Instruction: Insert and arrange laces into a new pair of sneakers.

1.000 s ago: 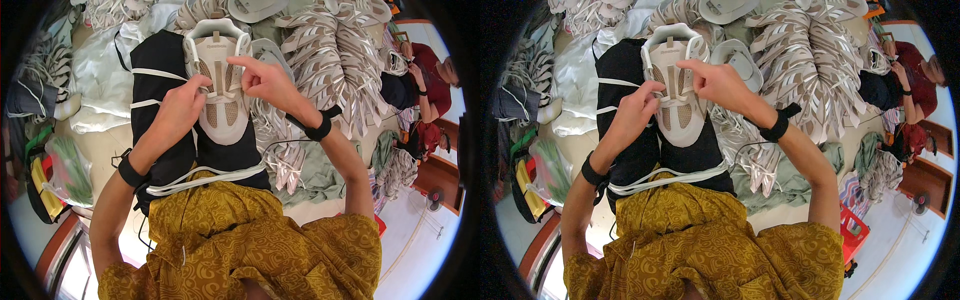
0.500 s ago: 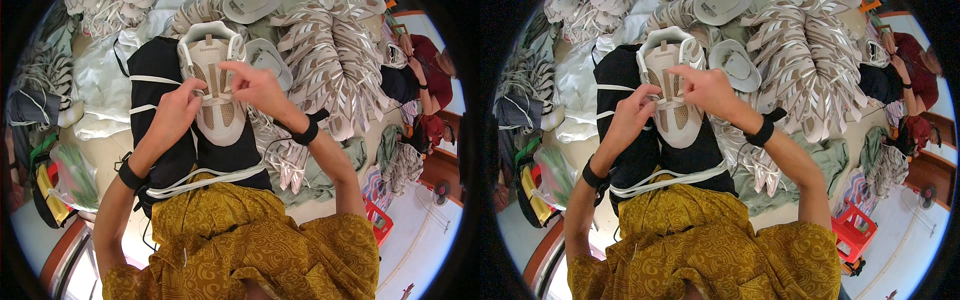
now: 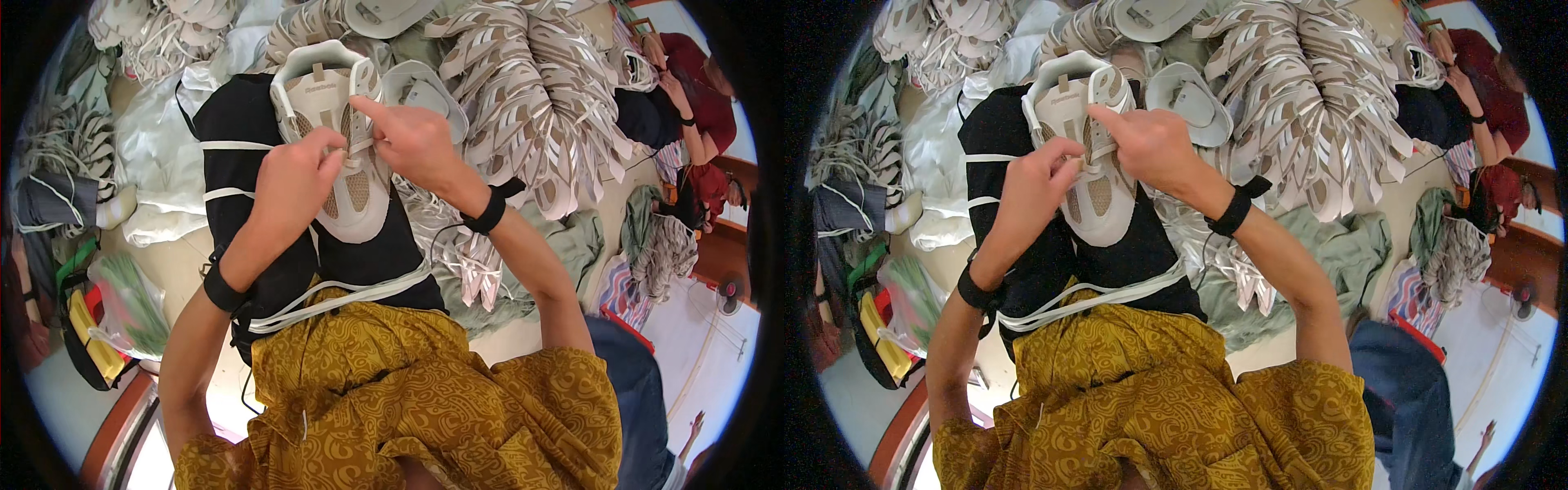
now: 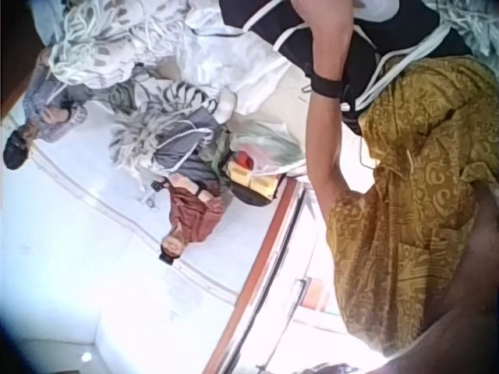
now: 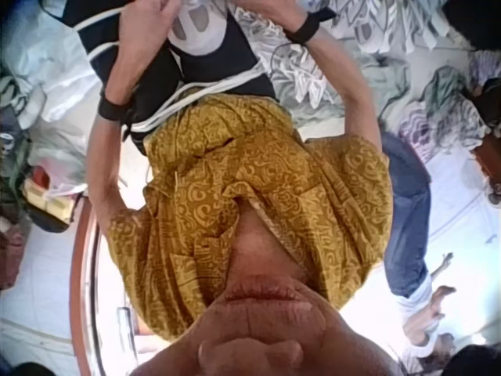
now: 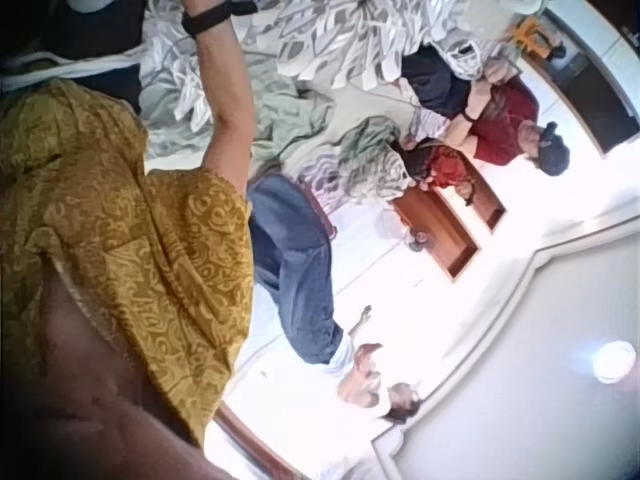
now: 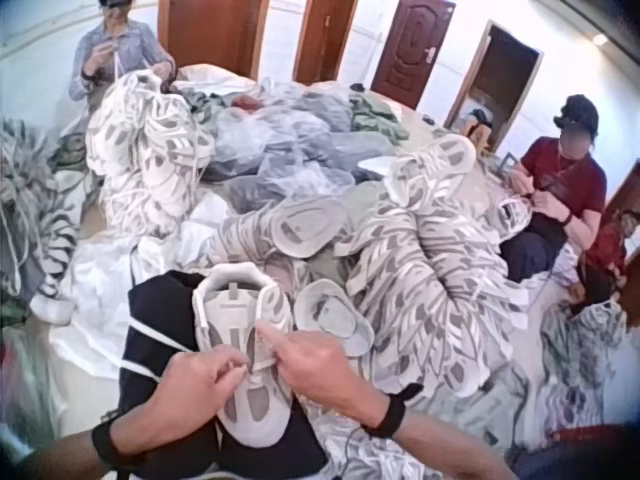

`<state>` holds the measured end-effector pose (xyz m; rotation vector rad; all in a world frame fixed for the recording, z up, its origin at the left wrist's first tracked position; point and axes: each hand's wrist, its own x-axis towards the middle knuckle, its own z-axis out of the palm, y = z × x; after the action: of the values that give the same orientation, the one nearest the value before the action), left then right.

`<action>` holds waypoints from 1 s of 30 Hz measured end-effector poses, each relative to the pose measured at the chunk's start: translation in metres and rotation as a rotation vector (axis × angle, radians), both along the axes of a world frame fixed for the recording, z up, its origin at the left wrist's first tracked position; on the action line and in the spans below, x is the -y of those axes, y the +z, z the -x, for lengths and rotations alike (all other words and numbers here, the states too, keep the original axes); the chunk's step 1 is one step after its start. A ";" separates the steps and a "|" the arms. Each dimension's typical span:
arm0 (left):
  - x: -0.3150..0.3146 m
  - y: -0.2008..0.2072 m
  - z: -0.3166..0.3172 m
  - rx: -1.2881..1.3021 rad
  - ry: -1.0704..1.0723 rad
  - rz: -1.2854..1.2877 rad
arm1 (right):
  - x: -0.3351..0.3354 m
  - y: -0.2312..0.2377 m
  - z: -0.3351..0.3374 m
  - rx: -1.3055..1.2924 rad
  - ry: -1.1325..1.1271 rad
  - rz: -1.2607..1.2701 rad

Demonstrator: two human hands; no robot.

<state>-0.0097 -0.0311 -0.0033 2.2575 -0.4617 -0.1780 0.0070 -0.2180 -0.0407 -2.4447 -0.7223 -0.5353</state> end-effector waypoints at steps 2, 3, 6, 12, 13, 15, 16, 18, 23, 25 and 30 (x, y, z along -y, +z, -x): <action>0.002 0.002 -0.006 -0.046 0.021 0.032 | 0.001 0.001 -0.002 0.038 0.004 0.046; 0.003 0.004 -0.008 -0.029 0.003 0.012 | 0.002 0.003 -0.004 0.108 0.030 0.073; 0.009 0.002 -0.014 0.040 -0.015 -0.081 | 0.003 0.015 -0.011 0.225 0.072 0.131; 0.032 0.012 -0.019 0.064 -0.029 -0.438 | -0.008 0.035 -0.027 0.337 0.196 0.123; 0.034 0.011 -0.018 0.116 -0.041 -0.490 | -0.010 0.036 -0.027 0.332 0.241 0.132; 0.031 0.004 -0.021 0.123 -0.019 -0.469 | -0.014 0.039 -0.029 0.327 0.248 0.166; 0.029 0.000 -0.024 0.130 0.004 -0.447 | -0.015 0.040 -0.029 0.322 0.256 0.200; 0.023 -0.007 -0.029 0.109 0.037 -0.349 | -0.014 0.039 -0.028 0.275 0.221 0.109; 0.015 0.011 -0.036 -0.228 0.111 -0.076 | -0.002 0.033 0.000 -0.161 0.153 -0.193; 0.010 0.018 -0.038 -0.374 0.150 0.016 | -0.003 0.032 0.012 -0.487 0.171 -0.324; 0.004 0.018 -0.044 -0.316 0.119 0.037 | -0.015 0.026 0.023 -0.524 0.116 -0.462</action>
<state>0.0340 -0.0354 0.0151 2.1626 -0.1611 -0.4523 -0.0163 -0.2032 -0.0146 -1.9656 -0.4512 0.0024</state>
